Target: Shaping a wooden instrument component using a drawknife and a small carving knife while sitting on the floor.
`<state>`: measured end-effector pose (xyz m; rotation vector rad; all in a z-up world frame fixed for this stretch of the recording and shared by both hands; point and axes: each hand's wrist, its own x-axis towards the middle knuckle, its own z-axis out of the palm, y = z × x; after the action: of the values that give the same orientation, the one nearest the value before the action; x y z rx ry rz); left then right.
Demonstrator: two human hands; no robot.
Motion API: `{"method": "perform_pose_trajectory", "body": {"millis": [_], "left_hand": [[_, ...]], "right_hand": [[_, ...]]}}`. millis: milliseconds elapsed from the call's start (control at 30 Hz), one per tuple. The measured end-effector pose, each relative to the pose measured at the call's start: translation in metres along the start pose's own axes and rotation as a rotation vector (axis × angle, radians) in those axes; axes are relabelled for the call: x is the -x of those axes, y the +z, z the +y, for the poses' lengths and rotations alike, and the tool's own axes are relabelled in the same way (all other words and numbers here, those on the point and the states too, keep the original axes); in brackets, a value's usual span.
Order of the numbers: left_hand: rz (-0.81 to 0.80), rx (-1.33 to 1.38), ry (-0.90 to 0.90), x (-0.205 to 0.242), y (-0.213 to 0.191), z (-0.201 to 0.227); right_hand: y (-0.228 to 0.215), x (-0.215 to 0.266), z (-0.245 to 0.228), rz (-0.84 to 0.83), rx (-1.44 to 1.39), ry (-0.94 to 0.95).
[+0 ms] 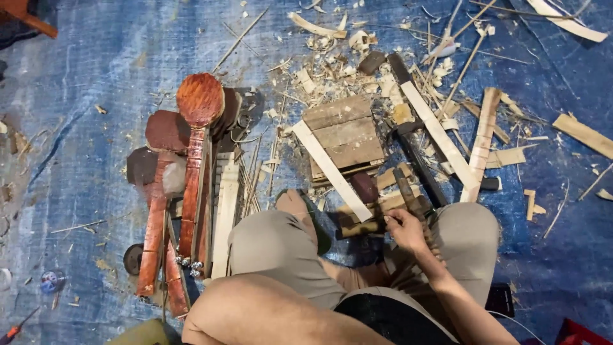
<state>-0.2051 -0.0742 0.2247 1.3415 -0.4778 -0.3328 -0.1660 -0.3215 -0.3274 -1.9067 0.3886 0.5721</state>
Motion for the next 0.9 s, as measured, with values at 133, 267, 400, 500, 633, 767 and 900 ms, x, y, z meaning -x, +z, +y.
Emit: {"method": "perform_pose_trajectory", "body": {"millis": [133, 267, 400, 500, 633, 767, 900], "left_hand": [[-0.01, 0.053, -0.024, -0.009, -0.007, -0.007], [-0.056, 0.114, -0.055, -0.003, -0.022, -0.043], [0.046, 0.074, 0.111, -0.041, -0.061, -0.109], [0.315, -0.166, 0.193, -0.069, -0.095, -0.136], [0.456, -0.343, 0.124, -0.082, -0.132, -0.16], [0.44, -0.414, 0.01, -0.087, -0.152, -0.181], [0.249, -0.773, -0.523, -0.088, -0.169, -0.195]], "right_hand": [[0.001, -0.004, 0.004, -0.001, 0.17, -0.007], [0.01, -0.02, 0.012, -0.004, 0.148, 0.007], [0.022, -0.024, -0.013, -0.096, -0.006, -0.077], [0.029, -0.02, -0.038, -0.165, 0.015, 0.001], [0.064, -0.057, 0.027, -0.208, -0.285, 0.285], [0.058, -0.032, -0.009, -0.262, -0.421, 0.355], [0.04, -0.016, -0.075, -0.337, -0.728, 0.407]]}}
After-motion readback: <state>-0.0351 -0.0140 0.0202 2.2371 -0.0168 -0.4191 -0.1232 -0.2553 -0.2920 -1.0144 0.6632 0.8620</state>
